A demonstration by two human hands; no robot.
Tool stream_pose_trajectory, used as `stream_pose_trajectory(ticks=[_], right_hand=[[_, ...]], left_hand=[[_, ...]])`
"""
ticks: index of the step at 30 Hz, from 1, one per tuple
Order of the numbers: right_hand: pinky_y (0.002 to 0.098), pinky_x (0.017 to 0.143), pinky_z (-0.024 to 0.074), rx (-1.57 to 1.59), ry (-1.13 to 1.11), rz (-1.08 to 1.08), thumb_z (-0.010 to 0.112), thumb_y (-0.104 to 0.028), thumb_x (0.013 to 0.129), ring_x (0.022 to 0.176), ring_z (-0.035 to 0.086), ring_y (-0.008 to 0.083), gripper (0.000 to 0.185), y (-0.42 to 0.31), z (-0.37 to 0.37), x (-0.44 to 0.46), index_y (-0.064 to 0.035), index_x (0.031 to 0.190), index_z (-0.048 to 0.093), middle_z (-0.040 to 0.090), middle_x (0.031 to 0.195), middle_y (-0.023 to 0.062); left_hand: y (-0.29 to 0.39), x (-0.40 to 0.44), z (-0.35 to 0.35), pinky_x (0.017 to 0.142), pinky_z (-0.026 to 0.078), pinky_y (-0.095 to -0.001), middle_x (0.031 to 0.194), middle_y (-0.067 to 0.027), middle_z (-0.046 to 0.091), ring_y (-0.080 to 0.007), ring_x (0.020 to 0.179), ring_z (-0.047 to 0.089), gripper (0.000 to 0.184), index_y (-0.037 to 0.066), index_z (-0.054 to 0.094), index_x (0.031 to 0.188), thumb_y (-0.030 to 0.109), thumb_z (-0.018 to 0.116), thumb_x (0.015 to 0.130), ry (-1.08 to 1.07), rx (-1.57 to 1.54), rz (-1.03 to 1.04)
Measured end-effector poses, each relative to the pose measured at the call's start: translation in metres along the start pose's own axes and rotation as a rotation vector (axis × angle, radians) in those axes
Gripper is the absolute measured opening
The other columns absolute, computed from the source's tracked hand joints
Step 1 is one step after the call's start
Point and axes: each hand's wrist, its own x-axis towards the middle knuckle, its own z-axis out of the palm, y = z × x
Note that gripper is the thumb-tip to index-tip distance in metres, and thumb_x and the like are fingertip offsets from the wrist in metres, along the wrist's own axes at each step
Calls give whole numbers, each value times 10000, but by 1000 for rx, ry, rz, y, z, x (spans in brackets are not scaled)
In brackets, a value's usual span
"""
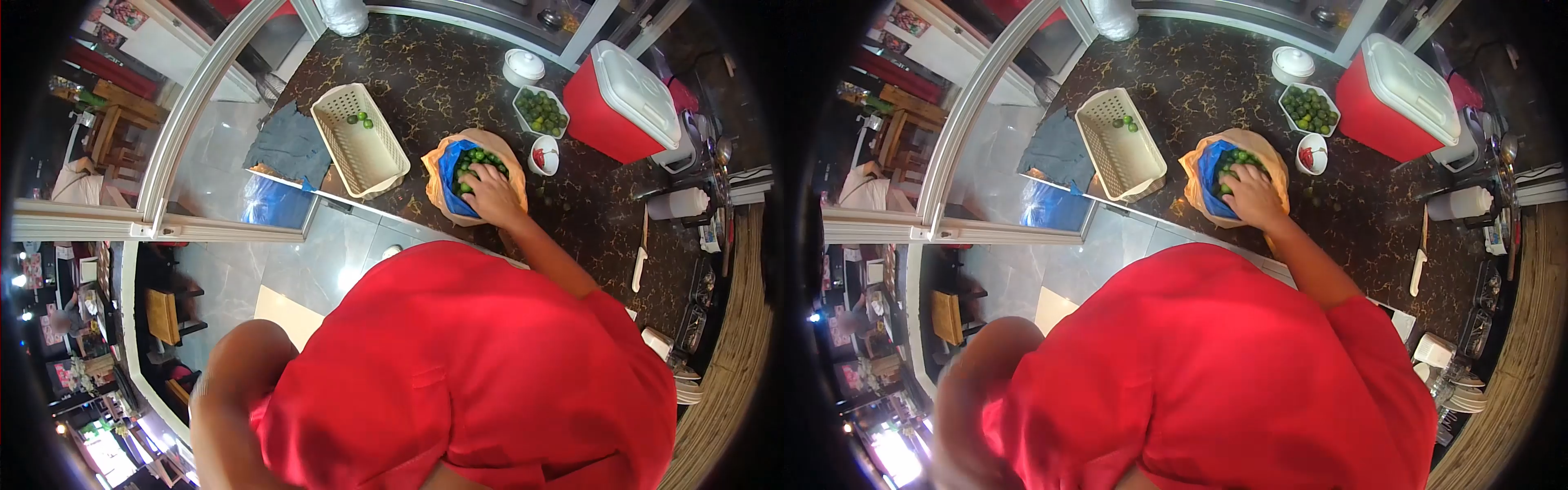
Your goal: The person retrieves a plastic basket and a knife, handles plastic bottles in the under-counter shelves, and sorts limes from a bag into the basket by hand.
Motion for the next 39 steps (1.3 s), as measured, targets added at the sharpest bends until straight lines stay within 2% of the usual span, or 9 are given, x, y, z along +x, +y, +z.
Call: stream_pose_trajectory(ticks=[5, 9, 11, 19, 22, 24, 28, 32, 39], right_hand=[[428, 909, 431, 389, -15, 266, 474, -195, 930, 1013, 595, 379, 303, 38, -9, 19, -13, 1141, 593, 639, 1016, 243], [470, 761, 486, -7, -30, 229, 468, -92, 869, 855, 631, 407, 243, 67, -2, 43, 42, 940, 657, 642, 900, 273], [472, 762, 485, 32, 13, 254, 475, -84, 864, 848, 633, 408, 234, 72, -5, 37, 51, 916, 658, 641, 885, 276], [418, 910, 439, 276, 139, 168, 576, -212, 874, 1043, 585, 374, 487, 46, 8, 18, -32, 1314, 471, 625, 1061, 223], [415, 944, 424, 73, 246, 33, 602, -274, 855, 1058, 568, 386, 575, 44, 1, 15, -46, 1350, 420, 612, 1114, 187], [386, 1005, 373, 471, -198, 403, 563, -273, 883, 1153, 525, 369, 553, 27, -34, 15, -31, 1358, 414, 566, 1197, 245], [406, 908, 440, 386, -161, 547, 553, -211, 890, 1035, 604, 362, 408, 71, -2, 18, 31, 1218, 534, 615, 1083, 279], [389, 903, 444, 529, -115, 250, 564, -181, 884, 1033, 608, 349, 380, 55, -9, 33, 10, 1213, 553, 627, 1068, 276], [404, 955, 430, 451, -336, 77, 776, -255, 705, 1123, 553, 386, 735, 26, 5, 47, -57, 1330, 443, 557, 1222, 265]], left_hand=[[-161, 32, -12, 973, 383, -376, 1153, -164, 550, -292, 1105, 511, 177, 62, 684, 918, 203, 576, 910, -273, 353, -507], [-358, -50, -46, 1111, 210, -539, 1490, -329, 157, -496, 1366, 212, 445, 210, 562, 1298, 420, 555, 906, -351, 1478, -959], [-379, -55, -60, 1001, 402, -523, 1461, -335, 214, -459, 1307, 361, 578, 86, 424, 1375, 357, 577, 889, -319, 1719, -1069], [-391, -40, -67, 833, 518, -461, 1132, -229, 589, -386, 983, 623, 512, 29, 478, 1245, 5, 567, 742, -74, 1396, -926], [-398, -30, -72, 809, 520, -469, 1139, -241, 559, -410, 932, 625, 455, 31, 508, 1192, -14, 559, 742, -19, 1449, -801], [-398, -47, -96, 839, 517, -442, 1138, -238, 541, -405, 957, 611, 499, 35, 493, 1231, -51, 545, 742, -34, 1413, -709], [-386, -81, -106, 857, 503, -457, 1138, -279, 520, -440, 964, 593, 521, 37, 444, 1292, 24, 557, 784, -76, 1391, -797], [-405, -106, -112, 947, 467, -402, 1224, -342, 491, -444, 1114, 546, 852, 42, 140, 1462, 264, 657, 822, 116, 1034, -1009], [-403, -107, -116, 798, 523, -343, 1243, -122, 451, -233, 1109, 516, 1040, 171, 78, 1481, -125, 625, 648, 367, 399, -1073]])
